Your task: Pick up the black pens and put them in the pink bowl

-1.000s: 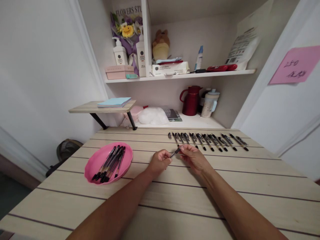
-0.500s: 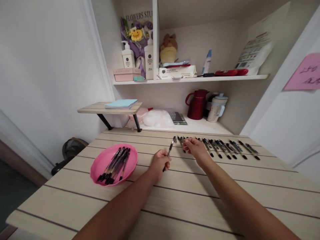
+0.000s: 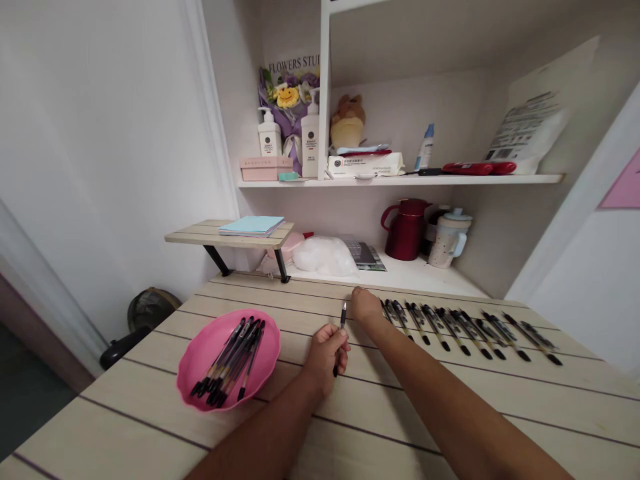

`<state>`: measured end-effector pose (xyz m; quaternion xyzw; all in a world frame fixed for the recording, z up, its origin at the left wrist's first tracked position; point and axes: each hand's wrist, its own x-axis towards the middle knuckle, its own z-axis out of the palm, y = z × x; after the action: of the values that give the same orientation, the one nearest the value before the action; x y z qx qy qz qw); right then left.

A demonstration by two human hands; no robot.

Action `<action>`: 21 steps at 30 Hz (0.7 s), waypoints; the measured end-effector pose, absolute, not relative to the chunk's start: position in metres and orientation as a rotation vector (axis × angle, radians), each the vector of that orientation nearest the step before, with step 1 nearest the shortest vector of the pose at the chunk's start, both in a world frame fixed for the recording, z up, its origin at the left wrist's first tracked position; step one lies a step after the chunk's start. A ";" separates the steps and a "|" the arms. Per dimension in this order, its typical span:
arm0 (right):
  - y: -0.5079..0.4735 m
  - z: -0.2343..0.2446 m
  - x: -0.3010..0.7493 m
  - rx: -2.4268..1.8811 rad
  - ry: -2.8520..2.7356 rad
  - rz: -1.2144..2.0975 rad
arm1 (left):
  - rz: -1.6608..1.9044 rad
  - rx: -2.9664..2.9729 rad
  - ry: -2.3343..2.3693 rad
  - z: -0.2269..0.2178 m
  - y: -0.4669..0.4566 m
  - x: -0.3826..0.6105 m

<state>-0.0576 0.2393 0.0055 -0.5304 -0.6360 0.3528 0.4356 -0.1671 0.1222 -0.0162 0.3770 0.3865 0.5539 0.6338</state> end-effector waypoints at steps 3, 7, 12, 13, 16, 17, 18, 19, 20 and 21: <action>0.231 0.004 -0.050 -1.386 -1.504 0.905 | 1.244 0.889 0.869 -0.014 0.122 -0.168; 0.199 0.010 -0.020 -1.324 -1.409 1.005 | 1.129 1.011 0.903 -0.011 0.115 -0.165; 0.144 0.020 0.015 -0.914 -1.011 1.157 | 0.991 1.181 0.940 -0.007 0.101 -0.156; 0.136 0.021 0.018 -0.859 -0.948 1.168 | 0.969 1.205 0.944 -0.006 0.099 -0.154; 0.117 0.023 0.021 -0.829 -0.909 1.163 | 0.924 1.262 0.951 -0.005 0.093 -0.151; 0.114 0.023 0.020 -0.837 -0.919 1.160 | 0.916 1.279 0.952 -0.004 0.092 -0.151; 0.111 0.023 0.019 -0.849 -0.933 1.156 | 0.907 1.295 0.952 -0.004 0.091 -0.150; 0.109 0.023 0.019 -0.864 -0.949 1.151 | 0.902 1.308 0.953 -0.003 0.091 -0.150; 0.108 0.023 0.017 -0.877 -0.969 1.147 | 0.901 1.317 0.954 -0.002 0.091 -0.150; 0.107 0.023 0.016 -0.888 -0.992 1.143 | 0.900 1.326 0.956 -0.002 0.090 -0.150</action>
<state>0.0161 0.1066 0.0226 -0.3893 -0.4348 0.5009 0.6391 -0.1497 0.0905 -0.0019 0.5709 0.4114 0.3875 0.5955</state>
